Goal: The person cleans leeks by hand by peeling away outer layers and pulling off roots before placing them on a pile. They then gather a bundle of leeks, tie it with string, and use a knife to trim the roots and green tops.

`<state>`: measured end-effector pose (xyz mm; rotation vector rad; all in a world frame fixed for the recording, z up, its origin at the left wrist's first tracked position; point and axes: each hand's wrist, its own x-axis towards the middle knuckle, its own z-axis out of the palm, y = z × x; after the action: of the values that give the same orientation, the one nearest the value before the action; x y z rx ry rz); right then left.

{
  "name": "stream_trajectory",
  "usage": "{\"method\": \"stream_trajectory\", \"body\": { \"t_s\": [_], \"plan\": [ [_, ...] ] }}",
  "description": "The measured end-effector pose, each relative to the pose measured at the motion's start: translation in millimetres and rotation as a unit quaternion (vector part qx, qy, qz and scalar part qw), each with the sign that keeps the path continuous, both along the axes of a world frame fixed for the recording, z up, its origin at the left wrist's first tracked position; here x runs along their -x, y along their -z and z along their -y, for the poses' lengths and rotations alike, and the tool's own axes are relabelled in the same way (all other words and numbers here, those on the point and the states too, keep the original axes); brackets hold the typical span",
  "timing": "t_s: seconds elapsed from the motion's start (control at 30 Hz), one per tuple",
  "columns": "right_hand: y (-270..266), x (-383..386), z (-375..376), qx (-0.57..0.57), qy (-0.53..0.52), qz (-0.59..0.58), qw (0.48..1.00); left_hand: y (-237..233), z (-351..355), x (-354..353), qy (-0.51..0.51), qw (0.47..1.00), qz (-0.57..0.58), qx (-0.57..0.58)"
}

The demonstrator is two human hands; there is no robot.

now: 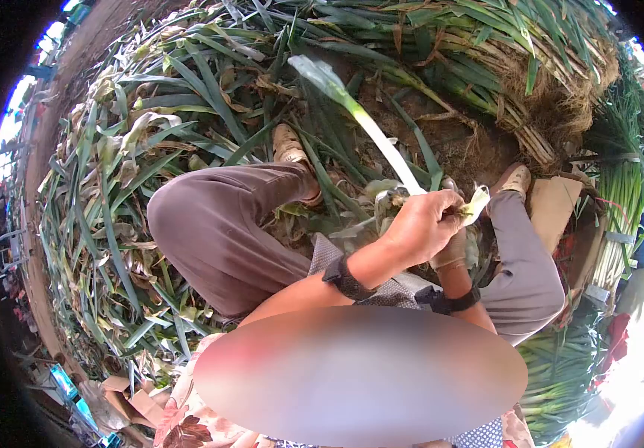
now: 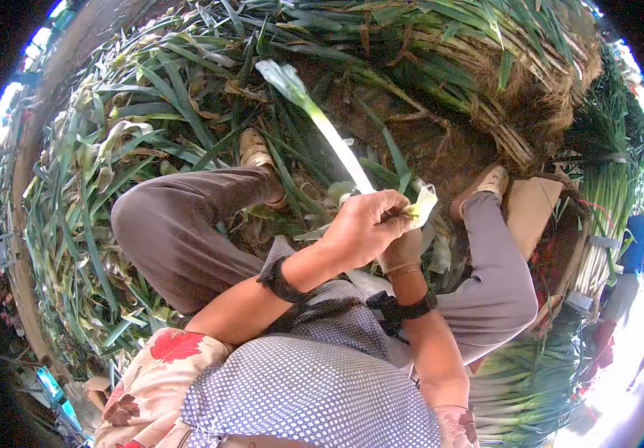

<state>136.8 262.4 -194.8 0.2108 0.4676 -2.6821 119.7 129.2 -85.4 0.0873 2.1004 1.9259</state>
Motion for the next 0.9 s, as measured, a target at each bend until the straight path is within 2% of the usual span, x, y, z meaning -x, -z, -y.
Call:
{"method": "stream_trajectory", "body": {
  "t_s": [0.03,0.07,0.13,0.17,0.2,0.23,0.27,0.3,0.33,0.37,0.43,0.47,0.5,0.57,0.6,0.7,0.77,0.8,0.83,0.9],
  "plan": [
    [19,1,-7,0.010,0.004,0.026,1.000,0,3,-1,0.017,0.999,0.007,-0.032],
    [29,2,-7,0.021,0.009,0.053,0.998,-1,5,-1,0.059,0.998,-0.009,-0.005],
    [34,-2,-7,-0.146,0.035,0.015,0.989,0,11,7,0.142,0.988,-0.043,0.051],
    [30,-2,-3,-0.230,0.044,0.004,0.972,2,16,11,0.100,0.995,0.013,-0.014],
    [45,-8,-5,-0.340,0.034,-0.070,0.937,6,20,15,0.057,0.993,0.069,-0.078],
    [14,-6,2,-0.471,0.001,-0.110,0.875,13,25,18,0.015,0.982,0.126,-0.143],
    [-20,-5,9,-0.608,-0.045,-0.173,0.773,23,35,23,-0.096,0.975,0.126,-0.155],
    [-38,-5,15,-0.667,-0.063,-0.203,0.714,38,46,30,-0.207,0.956,0.123,-0.166],
    [-47,-5,19,-0.664,-0.079,-0.193,0.718,62,56,38,-0.251,0.955,0.093,-0.130],
    [-35,-3,16,-0.595,-0.096,-0.131,0.788,84,63,44,-0.296,0.948,0.062,-0.095],
    [-46,-8,21,-0.460,-0.091,0.006,0.883,99,66,49,-0.292,0.911,0.176,-0.234],
    [-53,-10,24,-0.392,-0.076,0.080,0.913,104,66,49,-0.286,0.880,0.231,-0.301],
    [-62,-12,27,-0.440,-0.086,0.080,0.890,108,65,48,-0.281,0.881,0.220,-0.311],
    [-51,-14,20,-0.343,-0.079,0.114,0.929,101,58,43,-0.265,0.883,0.199,-0.332],
    [-47,-13,15,-0.293,-0.076,0.129,0.944,97,56,41,-0.275,0.913,0.171,-0.250],
    [-46,3,8,-0.349,-0.070,0.162,0.920,137,38,32,-0.251,0.951,0.053,-0.170],
    [-58,11,15,-0.345,-0.027,0.182,0.920,128,46,24,-0.150,0.958,0.222,-0.098],
    [-67,14,15,-0.338,-0.022,0.169,0.926,122,48,21,-0.037,0.969,0.237,0.054],
    [-71,16,13,-0.331,-0.017,0.154,0.931,118,50,20,0.076,0.946,0.242,0.202],
    [-66,20,5,-0.316,-0.026,0.135,0.939,137,54,15,-0.069,0.967,0.233,0.076]
  ]
}}
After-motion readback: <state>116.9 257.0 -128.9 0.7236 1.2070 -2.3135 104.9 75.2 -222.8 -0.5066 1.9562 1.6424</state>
